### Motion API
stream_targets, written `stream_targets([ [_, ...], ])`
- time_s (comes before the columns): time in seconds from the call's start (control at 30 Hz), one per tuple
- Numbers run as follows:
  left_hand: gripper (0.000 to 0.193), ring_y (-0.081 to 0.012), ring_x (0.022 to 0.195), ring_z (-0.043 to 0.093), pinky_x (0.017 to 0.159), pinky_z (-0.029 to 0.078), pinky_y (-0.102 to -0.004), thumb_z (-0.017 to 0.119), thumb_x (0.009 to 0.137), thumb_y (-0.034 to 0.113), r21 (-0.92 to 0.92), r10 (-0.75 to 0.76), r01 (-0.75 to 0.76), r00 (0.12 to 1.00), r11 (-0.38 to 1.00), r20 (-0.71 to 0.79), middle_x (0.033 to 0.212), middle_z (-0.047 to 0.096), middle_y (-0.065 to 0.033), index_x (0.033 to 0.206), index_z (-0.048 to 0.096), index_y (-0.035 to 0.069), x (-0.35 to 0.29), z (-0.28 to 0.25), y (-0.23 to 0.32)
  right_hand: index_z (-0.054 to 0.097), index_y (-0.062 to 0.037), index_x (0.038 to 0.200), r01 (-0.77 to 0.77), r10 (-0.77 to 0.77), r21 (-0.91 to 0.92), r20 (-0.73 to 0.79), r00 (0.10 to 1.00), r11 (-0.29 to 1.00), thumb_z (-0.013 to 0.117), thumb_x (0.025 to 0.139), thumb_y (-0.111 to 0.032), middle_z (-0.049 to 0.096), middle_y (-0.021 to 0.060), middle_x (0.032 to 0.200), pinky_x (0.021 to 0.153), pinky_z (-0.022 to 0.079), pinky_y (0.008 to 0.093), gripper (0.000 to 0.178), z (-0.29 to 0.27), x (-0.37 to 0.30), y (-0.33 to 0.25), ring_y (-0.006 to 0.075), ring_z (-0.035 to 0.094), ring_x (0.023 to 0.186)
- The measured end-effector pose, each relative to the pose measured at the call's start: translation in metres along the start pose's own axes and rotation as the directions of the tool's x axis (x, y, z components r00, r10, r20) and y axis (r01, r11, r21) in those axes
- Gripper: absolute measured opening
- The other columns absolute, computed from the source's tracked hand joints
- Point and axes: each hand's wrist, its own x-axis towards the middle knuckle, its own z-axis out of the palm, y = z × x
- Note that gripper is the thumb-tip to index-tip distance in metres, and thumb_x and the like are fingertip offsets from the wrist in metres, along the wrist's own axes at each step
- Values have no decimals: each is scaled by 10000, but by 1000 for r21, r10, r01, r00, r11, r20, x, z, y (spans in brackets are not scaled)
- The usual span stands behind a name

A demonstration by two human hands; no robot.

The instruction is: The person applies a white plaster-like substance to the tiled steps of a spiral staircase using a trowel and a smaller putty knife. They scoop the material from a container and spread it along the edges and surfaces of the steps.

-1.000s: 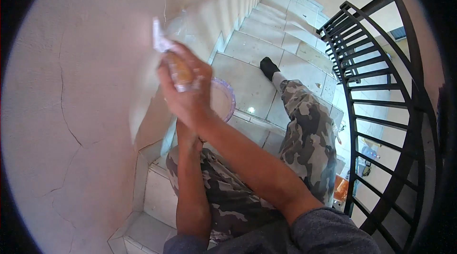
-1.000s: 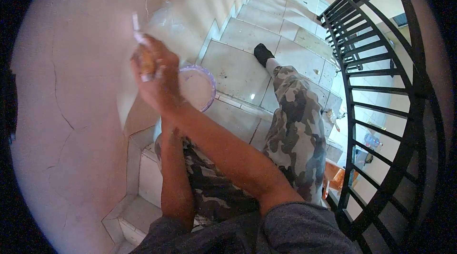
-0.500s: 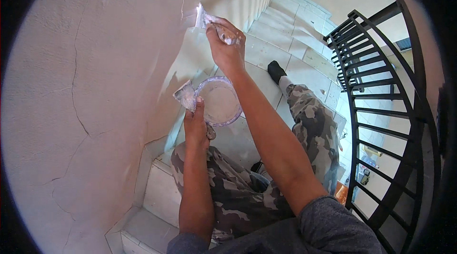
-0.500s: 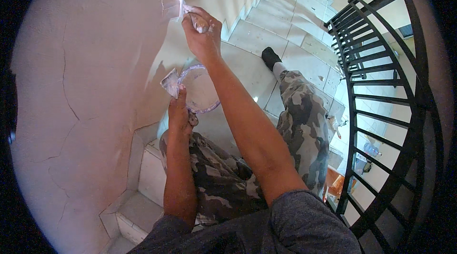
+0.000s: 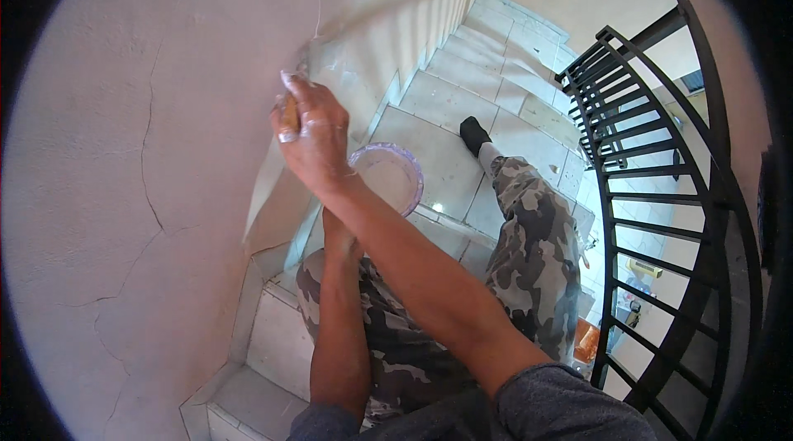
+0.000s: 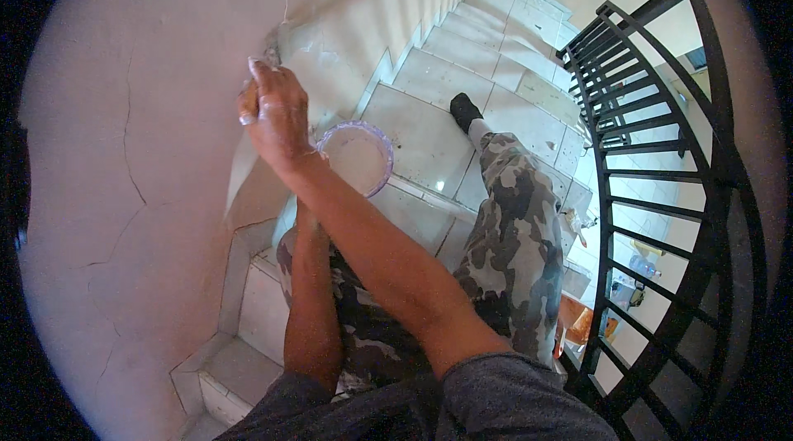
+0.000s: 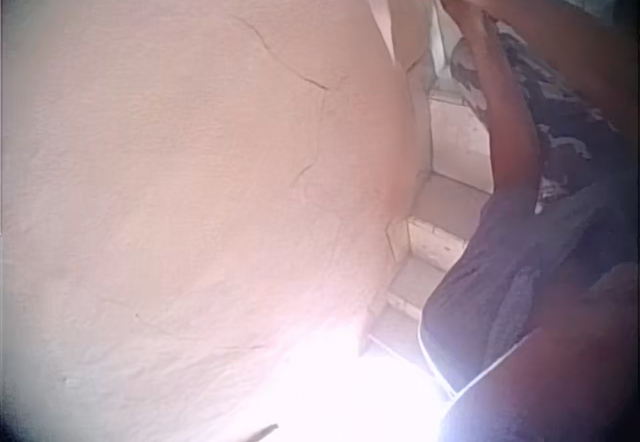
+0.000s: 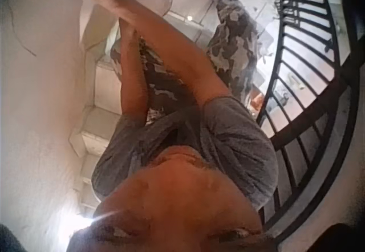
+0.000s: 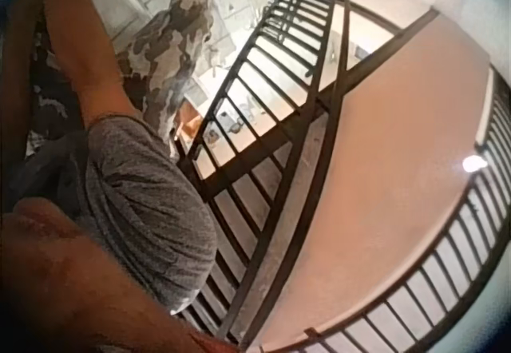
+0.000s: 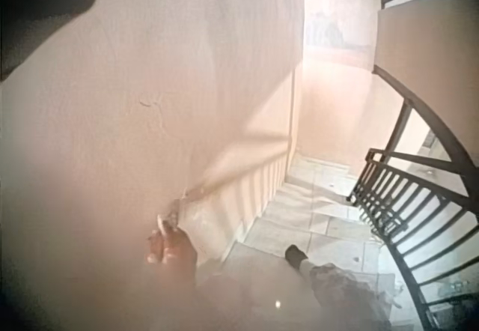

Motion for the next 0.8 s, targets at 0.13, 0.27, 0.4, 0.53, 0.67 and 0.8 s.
stream_targets([
  [0.13, 239, -125, 611, 551, 479, 433, -291, 610, 990, 251, -81, 49, -46, 998, 996, 36, 848, 592, -23, 1140, 553, 75, 9, -2, -2, 609, -6, 1190, 37, -34, -30, 75, 997, 999, 673, 712, 54, 676, 181, 898, 757, 550, 429, 486, 4, -6, -19, 346, 662, 840],
  [0.27, 259, -122, 589, 538, 457, 415, -285, 602, 997, 287, -84, 15, -17, 1000, 996, -21, 824, 583, -19, 1149, 548, 84, 8, 0, -1, 611, 31, 1197, -6, 16, 196, -49, 999, 981, 683, 778, 28, 690, 171, 919, 792, 545, 400, 425, -19, -22, -22, 309, 681, 878],
  [0.4, 280, -119, 566, 525, 434, 396, -279, 595, 1005, 322, -110, -93, 78, 986, 991, -139, 801, 573, -14, 1158, 543, 94, -5, 8, 9, 648, 38, 1139, -269, 285, 190, -66, 956, 944, 673, 870, -55, 710, 130, 968, 790, 534, 335, 287, -50, -17, 5, 189, 664, 858],
  [0.53, 312, -86, 446, 458, 335, 296, -263, 605, 1003, 359, 126, -184, 203, 972, 971, -148, 722, 554, 10, 1142, 543, 86, -16, 20, 23, 674, 59, 1043, -421, 443, 241, -41, 896, 875, 650, 894, -93, 715, 207, 964, 828, 538, 352, 215, -50, 12, 31, 278, 697, 862],
  [0.67, 366, -116, 565, 550, 445, 417, -291, 643, 984, 360, 89, -96, 105, 990, 990, -107, 813, 603, -24, 1177, 546, 64, -6, 6, 11, 681, 66, 1024, -424, 439, 274, 9, 899, 863, 650, 897, -107, 723, 167, 974, 823, 538, 331, 217, -40, 17, 17, 217, 688, 861],
  [0.8, 451, -173, 879, 640, 754, 521, -320, 675, 969, 338, 111, -185, 201, 972, 973, -144, 1055, 650, -89, 1264, 536, 25, -14, 9, 23, 662, 74, 1085, -494, 533, 467, 55, 844, 733, 640, 930, -97, 690, 136, 1033, 851, 559, 292, 232, -61, 19, 16, 173, 663, 918],
])
